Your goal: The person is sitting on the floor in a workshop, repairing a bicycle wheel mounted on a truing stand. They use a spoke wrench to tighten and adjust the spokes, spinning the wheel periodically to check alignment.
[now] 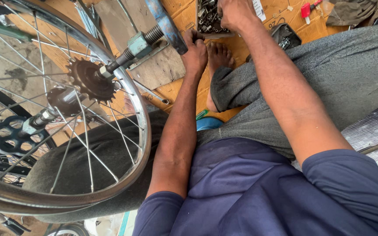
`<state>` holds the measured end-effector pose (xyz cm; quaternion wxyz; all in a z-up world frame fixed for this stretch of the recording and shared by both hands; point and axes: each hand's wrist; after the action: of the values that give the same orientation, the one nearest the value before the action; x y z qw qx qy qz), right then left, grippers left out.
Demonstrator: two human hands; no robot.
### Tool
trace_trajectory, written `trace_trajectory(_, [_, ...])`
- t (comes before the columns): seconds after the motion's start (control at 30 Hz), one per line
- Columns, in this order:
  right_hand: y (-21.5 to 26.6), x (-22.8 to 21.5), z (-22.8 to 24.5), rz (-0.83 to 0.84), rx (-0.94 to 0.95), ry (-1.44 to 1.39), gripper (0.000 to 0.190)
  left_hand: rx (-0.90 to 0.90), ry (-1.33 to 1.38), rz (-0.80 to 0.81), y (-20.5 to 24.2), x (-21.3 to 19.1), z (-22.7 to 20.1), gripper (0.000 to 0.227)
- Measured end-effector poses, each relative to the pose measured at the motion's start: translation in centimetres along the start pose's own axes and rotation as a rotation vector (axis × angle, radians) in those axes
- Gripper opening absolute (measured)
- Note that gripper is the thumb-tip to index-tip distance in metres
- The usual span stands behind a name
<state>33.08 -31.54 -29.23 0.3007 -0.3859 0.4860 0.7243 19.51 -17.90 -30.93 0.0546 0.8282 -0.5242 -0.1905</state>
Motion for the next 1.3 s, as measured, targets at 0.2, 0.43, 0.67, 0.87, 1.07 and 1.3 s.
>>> trace_trajectory(0.2, [-1.2,3.6,-1.5,-0.21,-0.206,0.446,0.018,0.068,-0.066,0.018,-0.6,0.6,1.1,0.006])
trace_trajectory(0.43, [-5.8,4.3,-9.0,0.145,0.156,-0.442,0.022,0.002,-0.012,-0.014,0.0,0.7,-0.1,0.007])
trace_trajectory(0.67, [-2.4,2.0,-1.8,0.082,0.029,-0.003,0.023,0.065,0.02,-0.039,0.2,0.8,-0.8,0.009])
trace_trajectory(0.87, [2.4,2.7,4.3,0.288,-0.058,0.093,0.038,0.063,0.015,-0.146,-0.3,0.6,0.3,0.013])
trace_trajectory(1.07, [3.6,1.8,4.3,0.032,0.099,0.008,0.057,0.103,0.096,-0.166,-0.7,1.0,1.5,0.012])
trace_trajectory(1.3, [6.1,3.0,7.0,0.37,0.074,-0.067,0.075,0.066,0.104,-0.2,-0.6,0.8,1.7,0.013])
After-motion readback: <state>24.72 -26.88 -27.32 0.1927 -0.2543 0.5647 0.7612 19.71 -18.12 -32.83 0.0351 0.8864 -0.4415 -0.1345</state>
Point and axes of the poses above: each hand's wrist, its own y-axis away from the middle knuckle, its own x-axis out of the palm, z = x × y
